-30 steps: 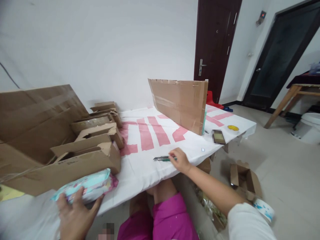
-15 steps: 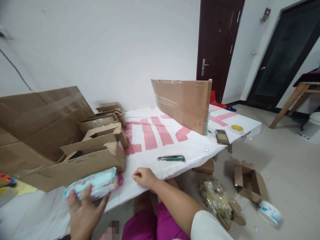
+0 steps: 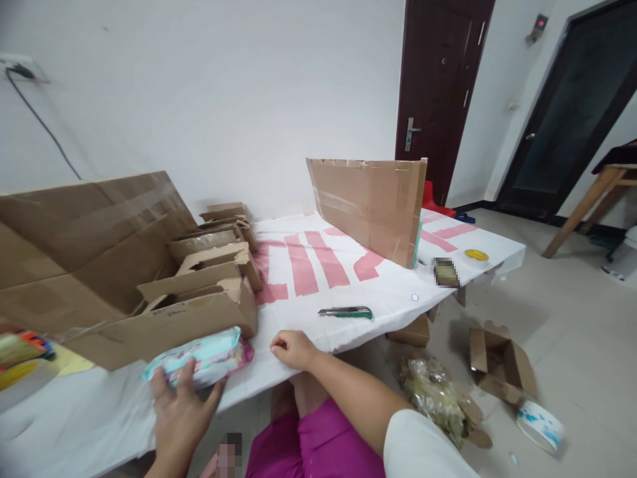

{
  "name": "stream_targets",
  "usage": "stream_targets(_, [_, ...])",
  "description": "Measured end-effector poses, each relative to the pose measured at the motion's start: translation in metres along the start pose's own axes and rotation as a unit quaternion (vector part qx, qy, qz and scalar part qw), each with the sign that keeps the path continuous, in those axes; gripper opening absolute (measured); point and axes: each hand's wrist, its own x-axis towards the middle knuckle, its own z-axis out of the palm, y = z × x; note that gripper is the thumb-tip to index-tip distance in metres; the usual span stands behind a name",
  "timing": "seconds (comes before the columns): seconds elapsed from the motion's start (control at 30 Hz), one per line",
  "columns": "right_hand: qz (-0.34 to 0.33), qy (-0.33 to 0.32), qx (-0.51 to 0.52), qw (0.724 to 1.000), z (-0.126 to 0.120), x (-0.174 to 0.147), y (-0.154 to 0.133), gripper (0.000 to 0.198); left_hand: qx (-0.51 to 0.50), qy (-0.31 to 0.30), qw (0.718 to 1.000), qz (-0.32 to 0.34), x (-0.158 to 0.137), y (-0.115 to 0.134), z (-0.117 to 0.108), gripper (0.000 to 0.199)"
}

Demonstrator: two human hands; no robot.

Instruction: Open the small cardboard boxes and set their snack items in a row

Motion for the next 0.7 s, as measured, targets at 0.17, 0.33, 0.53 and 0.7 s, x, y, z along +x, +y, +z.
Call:
stream_targets(0.17, [-0.017, -0.021, -0.044, 0.999, 0.000, -0.002, -0.005, 0.017, 0.004, -0.010, 1.000, 0.001, -0.002, -0.002, -0.002, 0.069])
stream_targets(0.33, [-0.029, -0.029, -0.092, 0.995, -0.002, -0.003, -0.010, 0.016, -0.018, 0.011, 0.999, 0.029, -0.001, -0.009, 0.004, 0.067])
stream_targets(0.53, [-0.039, -0.028, -0.131, 0.990, -0.002, -0.007, -0.015, 0.007, -0.036, 0.012, 0.999, 0.019, -0.001, -0.021, 0.016, 0.060])
stream_targets(0.7, [-0.073, -0.044, -0.137, 0.987, 0.000, -0.012, -0.015, 0.009, -0.077, 0.017, 0.996, 0.040, 0.000, -0.033, 0.016, 0.047])
